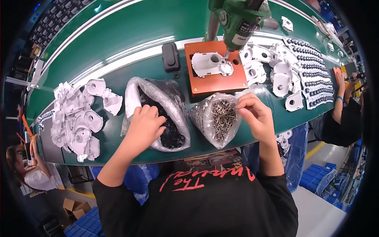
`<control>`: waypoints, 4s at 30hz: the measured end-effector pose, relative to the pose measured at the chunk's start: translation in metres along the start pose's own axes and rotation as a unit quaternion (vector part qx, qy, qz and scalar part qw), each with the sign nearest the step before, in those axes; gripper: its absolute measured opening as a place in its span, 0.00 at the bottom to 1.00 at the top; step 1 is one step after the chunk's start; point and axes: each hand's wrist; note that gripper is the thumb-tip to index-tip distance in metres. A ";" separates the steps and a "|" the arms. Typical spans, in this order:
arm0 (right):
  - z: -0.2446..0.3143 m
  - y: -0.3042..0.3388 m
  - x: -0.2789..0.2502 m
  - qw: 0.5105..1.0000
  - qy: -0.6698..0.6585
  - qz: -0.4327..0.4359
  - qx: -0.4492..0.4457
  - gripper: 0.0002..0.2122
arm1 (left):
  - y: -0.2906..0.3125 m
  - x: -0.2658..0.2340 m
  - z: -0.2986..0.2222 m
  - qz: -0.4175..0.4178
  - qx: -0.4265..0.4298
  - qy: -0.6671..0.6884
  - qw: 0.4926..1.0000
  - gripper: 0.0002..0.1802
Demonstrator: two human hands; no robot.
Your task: Manually press metal rivets or fasteners into white plastic components using a handheld mechanical press station.
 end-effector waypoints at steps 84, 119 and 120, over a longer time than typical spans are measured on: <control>-0.071 -0.106 -0.022 0.980 0.173 -0.083 0.050 0.07 | -0.176 -0.035 -0.059 0.011 -0.032 0.235 0.971 0.12; -0.086 -0.074 -0.005 0.869 0.427 -0.069 -0.240 0.11 | -0.143 0.015 -0.060 -0.093 0.162 0.103 0.977 0.16; -0.088 -0.075 -0.003 0.867 0.429 -0.066 -0.243 0.11 | -0.143 0.015 -0.060 -0.090 0.166 0.102 0.977 0.16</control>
Point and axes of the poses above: each hand's wrist, its own y-axis away from the middle knuckle, its own x-axis out of the palm, z = x × y, and after that the axes turned 13 degrees about -x, right-handed
